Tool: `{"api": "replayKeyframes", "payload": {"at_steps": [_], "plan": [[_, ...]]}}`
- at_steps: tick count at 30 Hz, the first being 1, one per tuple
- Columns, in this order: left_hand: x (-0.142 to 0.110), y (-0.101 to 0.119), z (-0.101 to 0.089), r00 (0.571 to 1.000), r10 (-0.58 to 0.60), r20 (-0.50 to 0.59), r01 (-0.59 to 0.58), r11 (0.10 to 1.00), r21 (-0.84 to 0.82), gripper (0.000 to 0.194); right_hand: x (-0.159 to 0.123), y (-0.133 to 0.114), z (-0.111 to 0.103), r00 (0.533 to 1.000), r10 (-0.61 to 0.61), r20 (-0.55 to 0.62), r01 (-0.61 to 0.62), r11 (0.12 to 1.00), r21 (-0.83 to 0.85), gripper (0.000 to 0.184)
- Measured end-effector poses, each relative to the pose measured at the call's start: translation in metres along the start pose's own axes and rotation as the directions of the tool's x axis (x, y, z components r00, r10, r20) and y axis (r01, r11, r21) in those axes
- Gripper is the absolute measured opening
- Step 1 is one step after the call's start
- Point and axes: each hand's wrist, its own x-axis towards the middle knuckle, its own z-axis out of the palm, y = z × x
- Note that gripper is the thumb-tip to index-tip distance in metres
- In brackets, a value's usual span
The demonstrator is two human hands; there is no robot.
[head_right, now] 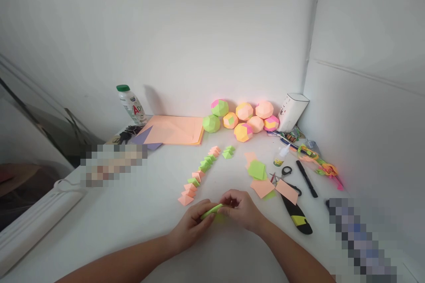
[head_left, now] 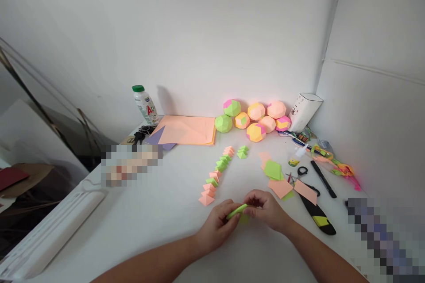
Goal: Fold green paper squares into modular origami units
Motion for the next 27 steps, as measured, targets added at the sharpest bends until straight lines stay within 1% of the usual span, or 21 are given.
{"api": "replayKeyframes", "payload": {"at_steps": [2, 5, 14, 21, 24, 26, 27], "plan": [[-0.0003, -0.0007, 0.0003, 1.0, -0.004, 0.007, 0.004, 1.0, 0.003, 0.028, 0.0009, 0.0007, 0.0001, 1.0, -0.008, 0.018, 0.008, 1.0, 0.026, 0.021], [-0.0003, -0.0012, 0.0006, 1.0, -0.01, 0.016, 0.01, 1.0, 0.006, 0.028, 0.0016, 0.002, 0.0004, 1.0, -0.025, 0.01, 0.025, 0.998, 0.049, 0.022], [-0.0005, -0.0037, 0.0016, 0.999, -0.025, 0.029, 0.024, 0.999, 0.023, 0.029, 0.0009, 0.0012, 0.0013, 0.997, -0.078, 0.001, 0.078, 0.996, 0.04, 0.019], [-0.0007, 0.002, 0.0015, 0.999, -0.04, 0.028, 0.04, 0.999, -0.007, 0.03, 0.0018, -0.0008, 0.0017, 0.995, -0.102, -0.001, 0.102, 0.995, -0.003, 0.02], [0.0004, 0.0014, 0.0013, 0.997, -0.077, -0.027, 0.075, 0.994, -0.077, 0.026, 0.0008, -0.0032, 0.0015, 0.995, -0.105, -0.002, 0.105, 0.994, -0.005, 0.025], [0.001, -0.0012, 0.0016, 0.988, -0.146, -0.059, 0.132, 0.973, -0.189, 0.026, -0.0005, -0.0036, 0.0013, 0.998, -0.069, -0.01, 0.069, 0.998, 0.014, 0.026], [0.0011, -0.0027, 0.0019, 0.981, -0.187, -0.055, 0.168, 0.953, -0.251, 0.028, -0.0011, -0.0032, 0.0013, 0.998, -0.055, -0.014, 0.055, 0.998, 0.009, 0.026]]}}
